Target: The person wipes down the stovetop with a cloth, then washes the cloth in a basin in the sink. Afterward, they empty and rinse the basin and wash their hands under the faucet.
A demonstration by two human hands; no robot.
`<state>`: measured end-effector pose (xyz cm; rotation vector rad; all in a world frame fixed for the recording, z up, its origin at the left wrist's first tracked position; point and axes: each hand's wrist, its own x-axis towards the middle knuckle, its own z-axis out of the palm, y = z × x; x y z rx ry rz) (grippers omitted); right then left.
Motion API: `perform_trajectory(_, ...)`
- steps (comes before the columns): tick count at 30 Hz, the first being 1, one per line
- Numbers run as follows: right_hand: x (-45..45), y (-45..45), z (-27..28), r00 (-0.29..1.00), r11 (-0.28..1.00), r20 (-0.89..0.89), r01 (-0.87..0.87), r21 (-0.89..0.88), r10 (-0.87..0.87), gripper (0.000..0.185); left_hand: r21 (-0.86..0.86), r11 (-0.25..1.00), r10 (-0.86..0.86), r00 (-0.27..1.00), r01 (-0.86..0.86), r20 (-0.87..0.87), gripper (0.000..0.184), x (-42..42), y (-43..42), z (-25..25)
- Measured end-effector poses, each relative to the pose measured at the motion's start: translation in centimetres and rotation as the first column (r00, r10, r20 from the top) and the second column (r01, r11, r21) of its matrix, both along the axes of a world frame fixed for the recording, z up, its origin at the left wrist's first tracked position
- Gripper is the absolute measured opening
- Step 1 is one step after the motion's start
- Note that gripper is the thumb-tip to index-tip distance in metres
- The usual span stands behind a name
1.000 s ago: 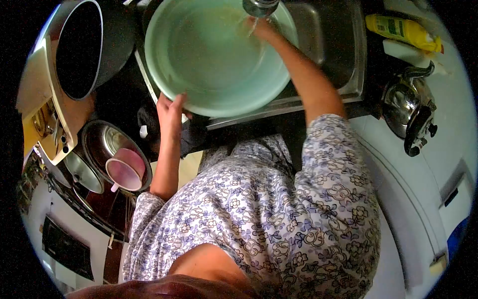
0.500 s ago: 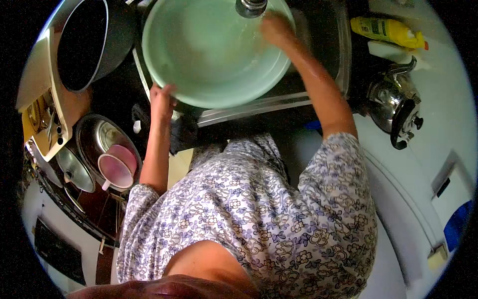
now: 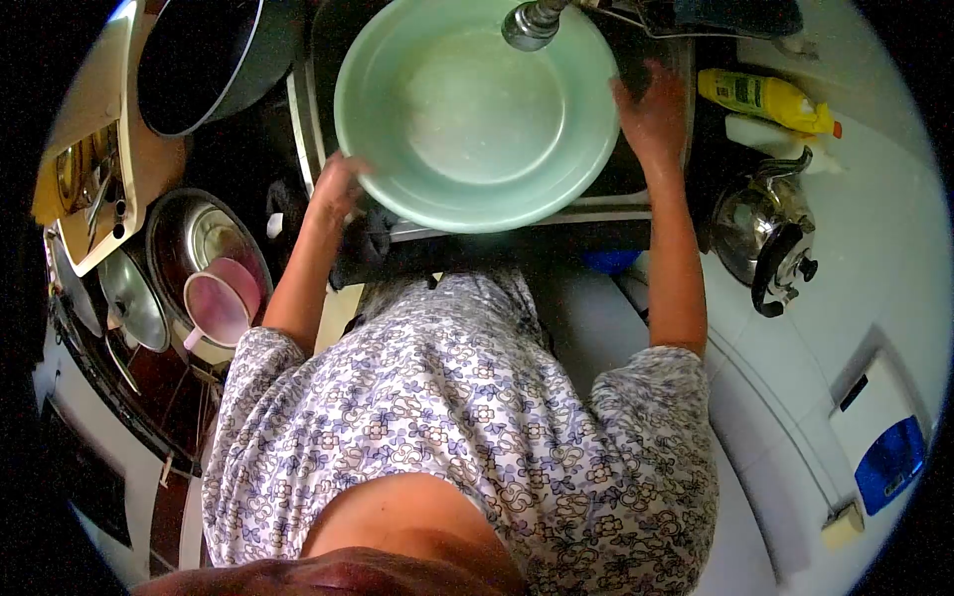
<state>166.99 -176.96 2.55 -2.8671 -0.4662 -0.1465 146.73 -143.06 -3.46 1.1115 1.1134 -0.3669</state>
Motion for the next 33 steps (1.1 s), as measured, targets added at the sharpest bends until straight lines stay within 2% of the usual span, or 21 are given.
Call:
perform_trajectory(1, 0.0, -1.0, -0.9, 0.986, 0.996, -0.161, 0.019, -0.091, -0.033, 0.065, -0.02, 0.999, 0.038, 0.997, -0.037, 0.06, 0.027, -0.2, -0.1, -0.2)
perform_trajectory(2, 0.2, -0.8, -1.1, 0.939, 0.989, -0.336, 0.112, 0.093, -0.075, 0.065, -0.087, 0.996, -0.011, 0.995, 0.019, 0.095, 0.024, -0.4, 0.8, 0.2)
perform_trajectory(4, -1.0, -0.1, -1.3, 0.74, 0.849, -0.671, 0.387, 0.361, -0.052, 0.064, -0.222, 0.964, -0.116, 0.981, 0.149, 0.155, 0.02, -1.5, 2.5, 2.0)
perform_trajectory(5, -1.5, 1.6, 0.7, 0.682, 0.749, -0.728, 0.448, 0.488, 0.066, 0.06, -0.119, 0.989, -0.069, 0.984, 0.089, 0.165, 0.018, -1.8, 2.1, 4.1)
perform_trajectory(6, -1.4, 2.1, 0.4, 0.646, 0.722, -0.756, 0.475, 0.503, 0.102, 0.057, -0.069, 0.995, -0.056, 0.985, 0.068, 0.16, 0.022, -2.4, 2.3, 5.0)
perform_trajectory(8, -1.7, 2.8, -0.7, 0.563, 0.668, -0.809, 0.539, 0.514, 0.168, 0.053, 0.144, 0.977, -0.173, 0.98, 0.158, 0.102, 0.024, -2.3, 2.7, 8.7)
perform_trajectory(10, -0.8, 2.1, -3.1, 0.509, 0.638, -0.857, 0.635, 0.435, 0.078, 0.047, 0.379, 0.914, -0.207, 0.969, 0.142, 0.136, 0.029, -1.4, 2.7, 9.4)
perform_trajectory(12, -0.3, 1.3, -4.3, 0.419, 0.617, -0.906, 0.698, 0.362, 0.057, 0.043, 0.463, 0.866, -0.286, 0.948, 0.191, 0.143, 0.034, 1.1, 2.8, 10.7)
perform_trajectory(14, 0.0, 0.0, -4.7, 0.307, 0.614, -0.946, 0.729, 0.302, 0.101, 0.041, 0.585, 0.775, -0.411, 0.894, 0.239, 0.179, 0.038, 3.8, 2.1, 10.4)
perform_trajectory(15, -0.3, -0.7, -5.4, 0.278, 0.6, -0.955, 0.748, 0.283, 0.104, 0.041, 0.746, 0.635, -0.484, 0.856, 0.2, 0.182, 0.038, 5.0, 1.0, 10.9)
perform_trajectory(16, -1.1, -1.7, -6.6, 0.245, 0.587, -0.964, 0.767, 0.26, 0.107, 0.041, 0.744, 0.608, -0.504, 0.859, 0.275, 0.094, 0.038, 6.0, -0.4, 13.1)
perform_trajectory(17, -1.9, -2.3, -7.5, 0.213, 0.574, -0.971, 0.784, 0.238, 0.112, 0.041, 0.787, 0.558, -0.551, 0.827, 0.263, 0.114, 0.039, 6.3, -1.3, 13.3)
perform_trajectory(18, -3.1, -2.7, -8.5, 0.206, 0.537, -0.966, 0.803, 0.259, 0.158, 0.042, 0.827, 0.504, -0.597, 0.792, 0.248, 0.126, 0.041, 6.4, -1.8, 13.4)
perform_trajectory(20, -6.0, -1.7, -10.0, 0.195, 0.453, -0.947, 0.841, 0.296, 0.255, 0.042, 0.842, 0.509, -0.626, 0.749, 0.182, 0.217, 0.041, 5.6, -2.0, 13.6)
perform_trajectory(21, -6.8, -0.8, -10.9, 0.186, 0.417, -0.952, 0.866, 0.276, 0.243, 0.042, 0.848, 0.509, -0.639, 0.724, 0.145, 0.26, 0.042, 5.1, -1.9, 13.7)
perform_trajectory(22, -7.4, 0.4, -11.6, 0.173, 0.38, -0.957, 0.89, 0.253, 0.231, 0.042, 0.726, 0.68, -0.539, 0.743, 0.105, 0.397, 0.043, 4.4, -1.8, 13.8)
perform_trajectory(23, -7.5, 1.9, -11.7, 0.182, 0.322, -0.965, 0.917, 0.236, 0.189, 0.039, 0.683, 0.723, -0.504, 0.755, 0.102, 0.42, 0.045, 3.6, -1.3, 13.6)
perform_trajectory(26, -6.3, 5.0, -12.8, 0.308, -0.099, -0.897, 0.952, 0.291, 0.318, 0.036, 0.478, 0.871, -0.369, 0.791, 0.111, 0.488, 0.054, 1.3, 1.3, 12.1)
perform_trajectory(29, -3.9, 6.1, -13.5, 0.391, -0.328, -0.723, 0.914, 0.236, 0.57, 0.036, 0.356, 0.935, -0.197, 0.808, -0.017, 0.555, 0.051, 0.0, 2.3, 10.1)
perform_trajectory(32, -2.4, 6.5, -11.3, 0.462, -0.339, -0.76, 0.88, 0.332, 0.457, 0.038, 0.334, 0.942, -0.177, 0.891, 0.031, 0.418, 0.042, -2.0, 3.8, 5.6)
perform_trajectory(33, -2.0, 5.8, -10.8, 0.488, -0.37, -0.721, 0.867, 0.334, 0.492, 0.035, 0.334, 0.942, -0.169, 0.914, 0.039, 0.37, 0.037, -2.4, 3.6, 4.3)
